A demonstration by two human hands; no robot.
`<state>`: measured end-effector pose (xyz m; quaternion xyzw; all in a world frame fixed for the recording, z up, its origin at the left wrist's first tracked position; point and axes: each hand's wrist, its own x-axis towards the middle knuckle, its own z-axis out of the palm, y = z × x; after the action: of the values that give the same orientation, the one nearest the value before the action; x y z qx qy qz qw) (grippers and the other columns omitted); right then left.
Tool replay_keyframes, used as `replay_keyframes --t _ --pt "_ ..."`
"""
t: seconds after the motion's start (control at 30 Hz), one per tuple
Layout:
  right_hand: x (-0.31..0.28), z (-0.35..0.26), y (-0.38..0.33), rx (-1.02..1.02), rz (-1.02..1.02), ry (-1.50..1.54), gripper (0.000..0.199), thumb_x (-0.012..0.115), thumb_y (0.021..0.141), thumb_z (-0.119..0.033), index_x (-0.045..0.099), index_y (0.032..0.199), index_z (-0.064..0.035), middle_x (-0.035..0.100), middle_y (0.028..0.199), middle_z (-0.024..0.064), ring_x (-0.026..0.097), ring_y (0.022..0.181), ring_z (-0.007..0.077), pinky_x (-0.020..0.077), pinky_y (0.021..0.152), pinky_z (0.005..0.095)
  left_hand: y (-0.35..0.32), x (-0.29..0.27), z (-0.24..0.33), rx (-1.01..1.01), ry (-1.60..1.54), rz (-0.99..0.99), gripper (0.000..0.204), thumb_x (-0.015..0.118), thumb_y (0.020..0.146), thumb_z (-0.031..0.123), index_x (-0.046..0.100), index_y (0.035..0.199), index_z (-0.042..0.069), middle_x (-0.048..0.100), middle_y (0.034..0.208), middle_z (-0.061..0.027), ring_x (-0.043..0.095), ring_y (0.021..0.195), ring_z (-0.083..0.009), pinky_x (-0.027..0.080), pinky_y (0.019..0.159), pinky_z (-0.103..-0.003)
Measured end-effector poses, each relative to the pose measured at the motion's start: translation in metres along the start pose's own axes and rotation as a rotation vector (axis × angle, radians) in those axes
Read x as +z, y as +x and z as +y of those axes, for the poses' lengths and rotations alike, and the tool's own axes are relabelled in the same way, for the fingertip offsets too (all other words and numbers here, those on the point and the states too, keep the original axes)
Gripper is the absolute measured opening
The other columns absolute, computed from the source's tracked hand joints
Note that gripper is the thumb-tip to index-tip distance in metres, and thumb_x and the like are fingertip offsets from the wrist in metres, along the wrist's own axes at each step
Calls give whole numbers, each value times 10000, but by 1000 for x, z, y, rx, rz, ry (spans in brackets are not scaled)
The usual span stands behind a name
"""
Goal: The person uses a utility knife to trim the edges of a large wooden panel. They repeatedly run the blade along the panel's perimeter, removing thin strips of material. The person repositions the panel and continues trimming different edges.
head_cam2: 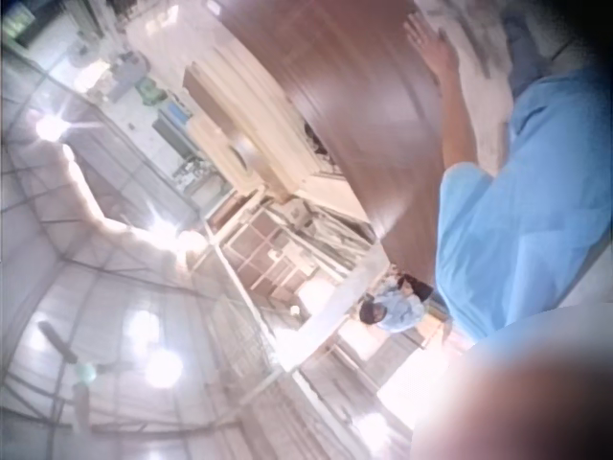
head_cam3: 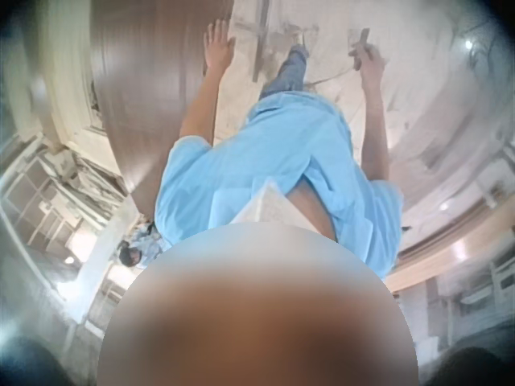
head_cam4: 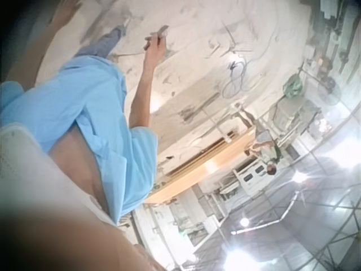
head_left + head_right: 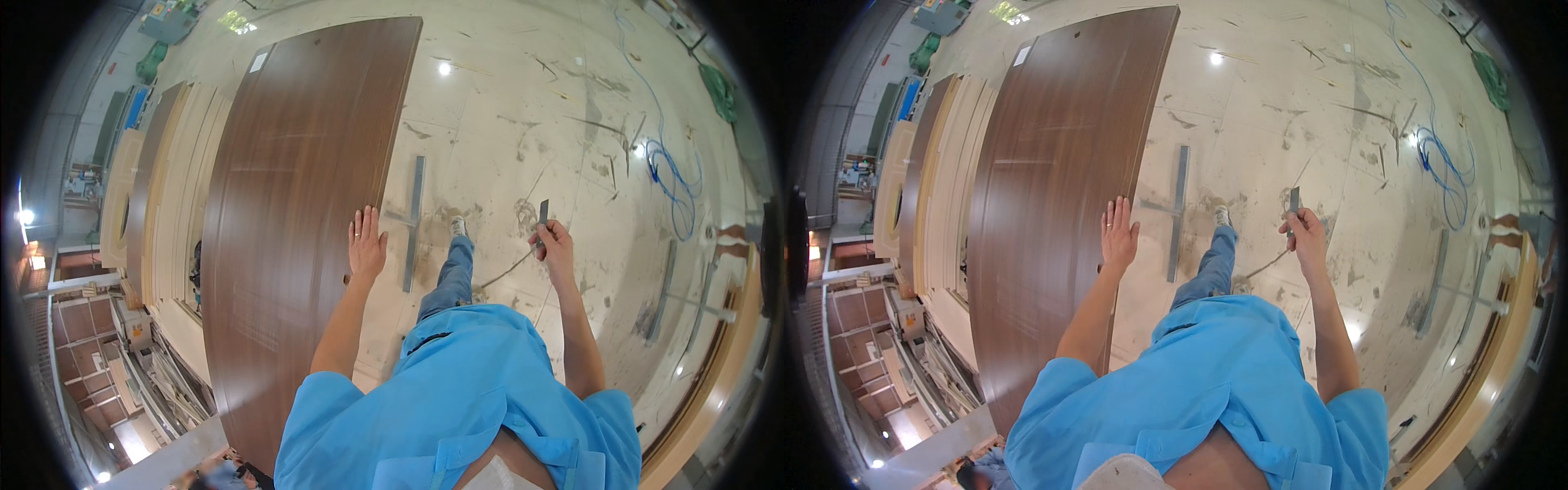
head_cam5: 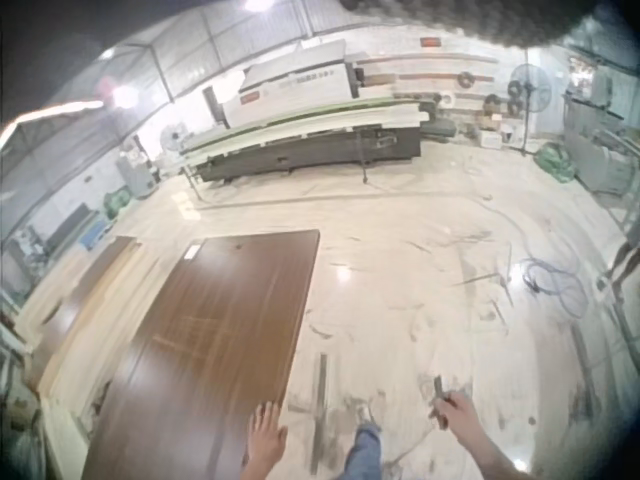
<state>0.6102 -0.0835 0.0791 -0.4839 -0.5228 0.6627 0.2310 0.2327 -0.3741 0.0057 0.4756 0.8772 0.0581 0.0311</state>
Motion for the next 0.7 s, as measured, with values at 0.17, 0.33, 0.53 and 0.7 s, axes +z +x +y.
replay_keyframes --t 0.17,0.33,0.53,0.7 --pt "56 -30 101 112 -15 -44 181 646 1105 -200 705 1104 -29 726 791 53 527 518 64 408 476 242 108 -2 12 7 -25 -1 722 521 1136 379 263 1752 105 281 1818 -100 249 1673 -351 217 1361 -534" --pt "111 -85 180 28 -188 -143 199 650 1111 -204 703 1130 -13 702 765 46 527 520 63 403 467 246 198 -8 31 68 -26 -13 725 553 1118 408 313 1735 112 314 1798 -112 228 1678 -347 221 1359 -539" --pt "154 -119 288 -45 -376 -196 169 639 1115 -168 684 1194 -26 701 803 51 576 577 75 453 517 249 291 0 57 57 -11 5 657 549 1118 422 396 1703 163 348 1787 -52 206 1686 -311 191 1369 -544" --pt "198 -127 360 -43 -735 -377 157 639 1109 -135 678 1218 -28 722 866 50 645 684 93 533 630 269 288 16 116 -63 -208 54 583 542 1132 427 500 1636 138 520 1683 -71 407 1592 -355 281 1330 -539"
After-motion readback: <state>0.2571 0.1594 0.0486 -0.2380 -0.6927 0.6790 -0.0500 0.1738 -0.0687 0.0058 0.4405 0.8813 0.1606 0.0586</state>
